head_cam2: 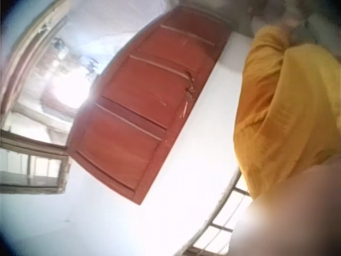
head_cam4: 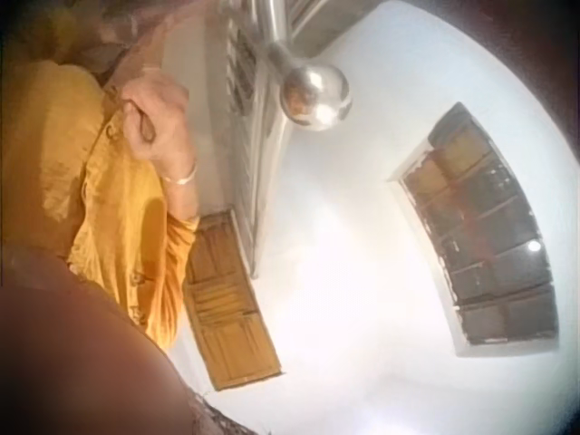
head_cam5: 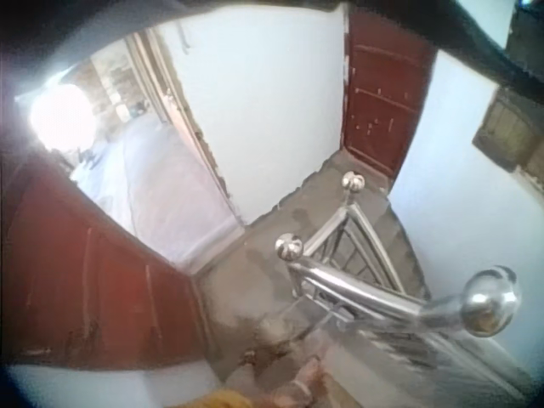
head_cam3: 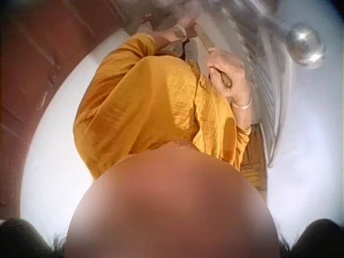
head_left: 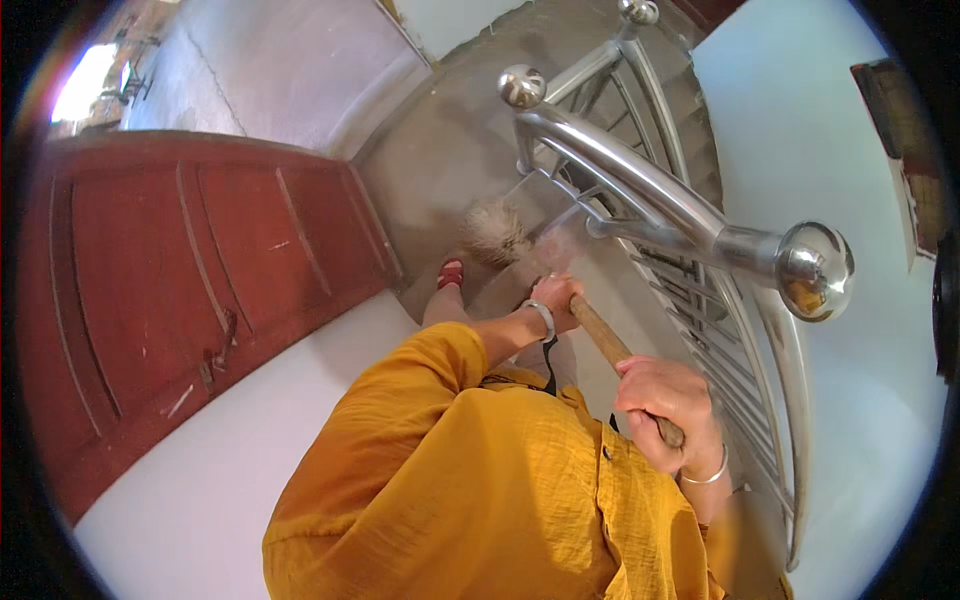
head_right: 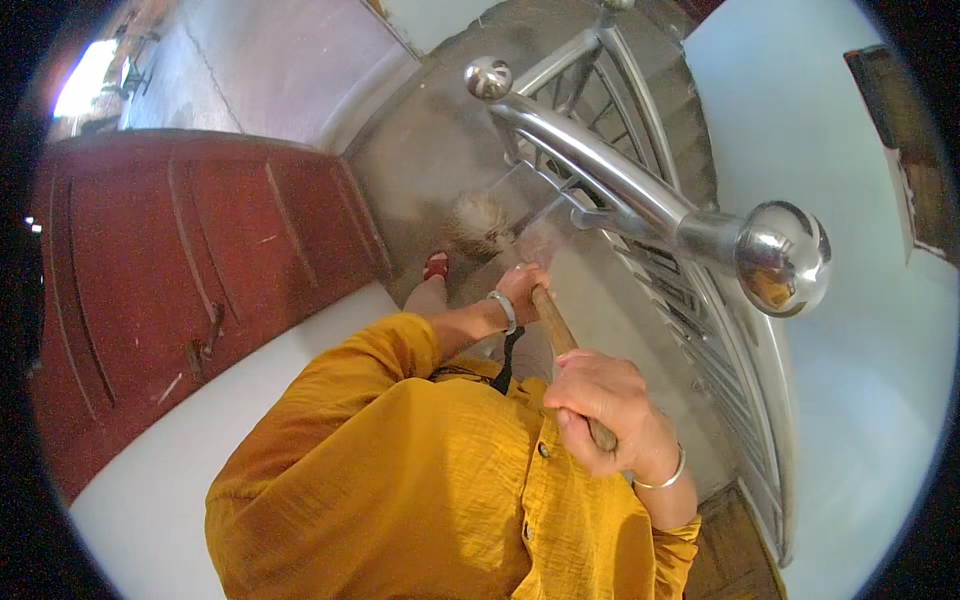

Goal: The recorder uses a long-handled mop to clean an indoor staircase.

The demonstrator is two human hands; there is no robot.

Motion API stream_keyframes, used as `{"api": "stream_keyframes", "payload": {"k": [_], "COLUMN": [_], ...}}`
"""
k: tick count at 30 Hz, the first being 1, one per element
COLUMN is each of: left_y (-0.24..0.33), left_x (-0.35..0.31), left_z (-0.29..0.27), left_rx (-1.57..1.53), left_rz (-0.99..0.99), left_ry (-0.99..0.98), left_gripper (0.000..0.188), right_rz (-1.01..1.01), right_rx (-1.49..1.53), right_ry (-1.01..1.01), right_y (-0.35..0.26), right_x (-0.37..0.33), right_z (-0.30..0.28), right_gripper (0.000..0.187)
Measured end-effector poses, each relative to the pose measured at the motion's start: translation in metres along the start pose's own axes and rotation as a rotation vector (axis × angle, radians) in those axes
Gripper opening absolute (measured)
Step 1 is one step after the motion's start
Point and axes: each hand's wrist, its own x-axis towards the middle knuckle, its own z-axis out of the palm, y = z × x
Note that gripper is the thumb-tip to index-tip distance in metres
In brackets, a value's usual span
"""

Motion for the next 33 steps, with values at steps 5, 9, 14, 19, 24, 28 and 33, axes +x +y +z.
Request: {"api": "stream_keyframes", "payload": {"k": [5,9,14,19,24,28,33], "left_y": [0.013,-0.004,-0.065,-0.034,-0.036,-0.089,-0.111], "left_x": [0.043,0.05,0.046,0.021,-0.01,-0.038,-0.03], "left_z": [-0.002,0.008,0.029,-0.031,-0.057,-0.046,-0.03], "left_rx": [-0.19,-0.324,-0.359,-0.202,-0.406,-0.187,-0.167], "left_rz": [0.204,0.321,0.388,0.646,0.584,0.64,0.658], "left_ry": [-0.004,0.007,-0.296,-0.91,-1.25,-0.89,-0.882], "left_gripper": [0.02,0.019,0.017,0.017,0.021,0.026,0.023], "right_rz": [-0.074,-0.092,-0.21,-0.173,-0.253,-0.118,-0.156], "right_rx": [-0.091,-0.105,-0.065,-0.227,0.224,0.099,0.069], "right_ry": [0.144,0.43,0.505,1.014,0.89,0.859,0.751], "right_y": [-0.001,0.007,0.003,-0.058,-0.079,-0.041,-0.027], "right_x": [0.005,-0.003,-0.025,-0.058,-0.099,-0.079,-0.028], "right_z": [-0.003,0.018,0.06,0.126,0.136,0.163,0.174], "right_gripper": [0.012,0.009,0.01,0.012,0.016,0.017,0.012]}}
